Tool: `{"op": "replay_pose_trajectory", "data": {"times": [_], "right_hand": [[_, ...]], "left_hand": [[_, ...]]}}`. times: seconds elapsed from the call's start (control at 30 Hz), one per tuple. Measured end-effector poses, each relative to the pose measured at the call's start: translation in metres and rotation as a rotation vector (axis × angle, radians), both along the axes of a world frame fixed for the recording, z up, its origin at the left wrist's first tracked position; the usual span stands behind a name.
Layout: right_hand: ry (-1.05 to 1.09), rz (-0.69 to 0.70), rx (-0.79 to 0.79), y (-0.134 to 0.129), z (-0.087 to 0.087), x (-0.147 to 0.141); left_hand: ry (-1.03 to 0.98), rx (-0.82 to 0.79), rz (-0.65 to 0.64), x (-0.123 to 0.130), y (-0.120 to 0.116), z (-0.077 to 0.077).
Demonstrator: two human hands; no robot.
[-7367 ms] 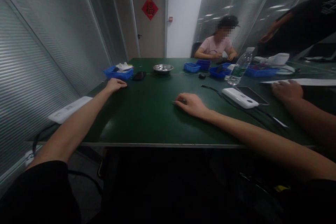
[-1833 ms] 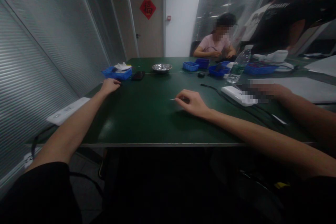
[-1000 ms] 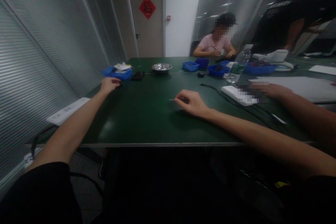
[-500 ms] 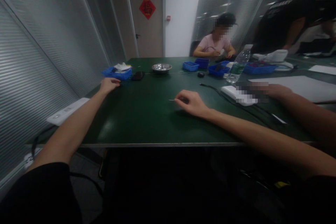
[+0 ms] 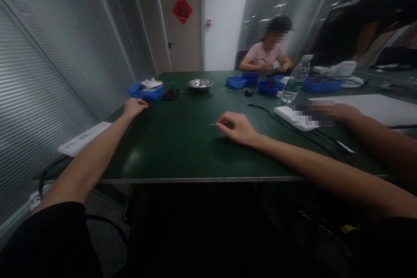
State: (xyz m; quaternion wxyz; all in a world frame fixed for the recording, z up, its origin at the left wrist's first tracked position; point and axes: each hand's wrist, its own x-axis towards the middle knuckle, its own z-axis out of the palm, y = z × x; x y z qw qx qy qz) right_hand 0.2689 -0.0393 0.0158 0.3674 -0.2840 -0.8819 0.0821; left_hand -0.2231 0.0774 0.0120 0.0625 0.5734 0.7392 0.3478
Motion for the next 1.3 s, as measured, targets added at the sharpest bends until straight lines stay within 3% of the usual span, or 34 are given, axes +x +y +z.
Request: {"op": "replay_pose_trajectory", "data": {"times": [0.1, 0.2, 0.3, 0.43, 0.53, 0.67, 1.03, 1.3], "right_hand": [[-0.01, 0.001, 0.005, 0.001, -0.001, 0.001], [-0.038, -0.004, 0.002, 0.004, -0.004, 0.001], [-0.08, -0.02, -0.001, 0.007, -0.006, 0.001], [-0.119, -0.04, -0.015, 0.009, -0.007, 0.001], [-0.164, -0.059, -0.018, 0.01, -0.008, 0.002], [-0.196, -0.072, -0.017, 0.01, -0.009, 0.002], [-0.192, -0.143, -0.034, 0.011, -0.008, 0.001], [-0.221, -0.147, -0.027, 0.01, -0.009, 0.001]], "left_hand": [[0.023, -0.037, -0.056, 0.008, 0.001, 0.001], [-0.015, -0.076, -0.283, 0.038, 0.0, 0.001], [-0.071, -0.112, -0.581, 0.088, -0.009, 0.0], [-0.141, -0.174, -0.998, 0.164, -0.039, -0.001], [-0.192, -0.206, -1.189, 0.203, -0.066, -0.001], [-0.204, -0.167, -1.224, 0.217, -0.082, -0.004], [-0.006, 0.16, -1.194, 0.213, -0.082, -0.01], [0.048, 0.188, -1.223, 0.213, -0.084, -0.011]]}}
